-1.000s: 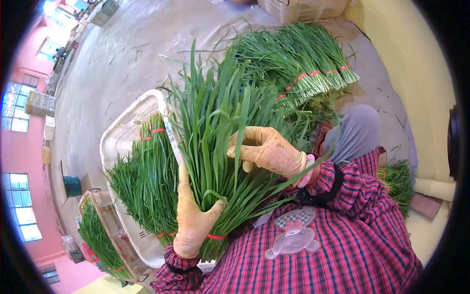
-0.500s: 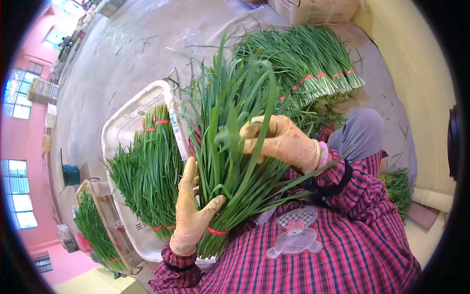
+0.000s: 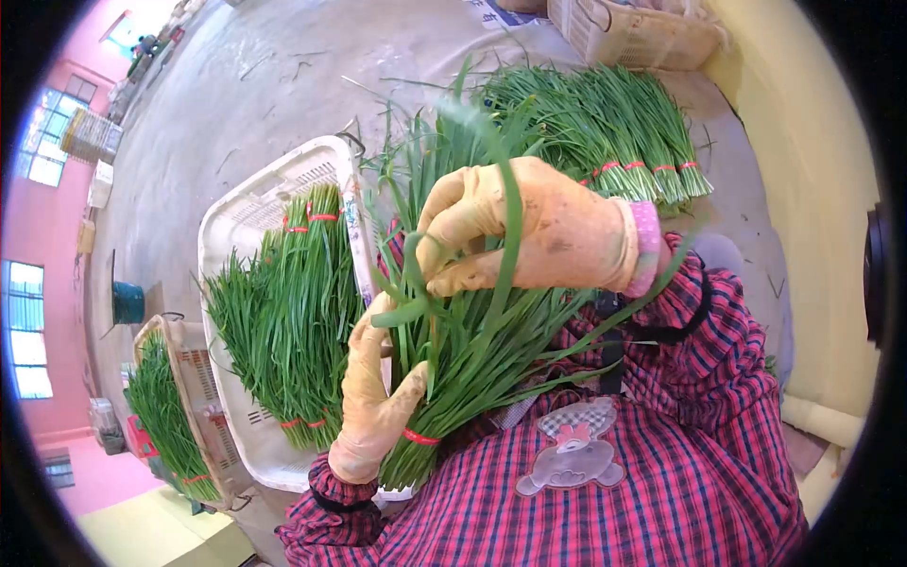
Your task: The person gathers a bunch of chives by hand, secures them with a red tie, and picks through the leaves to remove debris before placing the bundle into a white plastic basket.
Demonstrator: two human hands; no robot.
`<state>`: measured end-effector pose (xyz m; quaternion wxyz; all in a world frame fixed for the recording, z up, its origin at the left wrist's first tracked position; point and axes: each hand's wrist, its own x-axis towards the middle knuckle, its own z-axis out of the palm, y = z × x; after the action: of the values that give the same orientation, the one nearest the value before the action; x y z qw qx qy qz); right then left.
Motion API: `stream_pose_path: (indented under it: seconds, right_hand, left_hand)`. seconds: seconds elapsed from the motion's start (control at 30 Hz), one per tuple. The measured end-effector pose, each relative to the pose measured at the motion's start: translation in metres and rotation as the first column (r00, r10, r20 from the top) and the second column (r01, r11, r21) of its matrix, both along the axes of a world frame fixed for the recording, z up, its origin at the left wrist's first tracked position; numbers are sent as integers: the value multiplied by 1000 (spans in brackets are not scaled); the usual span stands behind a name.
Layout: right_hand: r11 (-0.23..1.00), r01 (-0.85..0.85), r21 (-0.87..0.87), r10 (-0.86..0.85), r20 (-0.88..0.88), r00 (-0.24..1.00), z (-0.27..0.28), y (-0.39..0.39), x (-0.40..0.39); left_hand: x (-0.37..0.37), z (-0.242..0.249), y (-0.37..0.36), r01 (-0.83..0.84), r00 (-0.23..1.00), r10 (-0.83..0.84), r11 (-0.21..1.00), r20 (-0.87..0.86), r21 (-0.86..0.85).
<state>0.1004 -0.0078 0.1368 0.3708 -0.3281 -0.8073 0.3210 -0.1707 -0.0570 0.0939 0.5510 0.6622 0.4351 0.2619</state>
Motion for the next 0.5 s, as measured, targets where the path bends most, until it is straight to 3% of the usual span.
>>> stream_pose_path:
  seconds: [0.07,0.13,0.2,0.27,0.33,0.4,0.47,0.5]
  right_hand:
    - [994,43,102,-52,94,994,6,-1,3]
    - [996,28,90,-37,94,995,5,-6,2]
    - [991,18,131,-10,-58,998,7,-16,-2]
    - [985,3,174,-4,4,1000,13,-24,1]
    - [994,83,63,-84,12,996,12,-31,3]
    - [992,74,98,-77,27,997,8,-31,6]
    - [988,157,-12,-157,1,988,11,-38,4]
    - [989,149,-8,-149,4,989,11,-39,3]
  left_hand:
    - [-6,6,5,142,965,-42,915,-261,378]
    - [-4,8,5,129,975,-42,908,-220,399]
    - [-8,0,2,195,953,-107,932,-283,304]
    - [-8,5,2,213,938,-96,919,-334,332]
    - [-6,6,2,132,943,20,894,-331,429]
    - [-1,8,0,111,925,90,865,-369,489]
    - [-3,6,-3,242,853,100,794,-512,558]
    - [0,5,-4,243,858,110,774,-502,584]
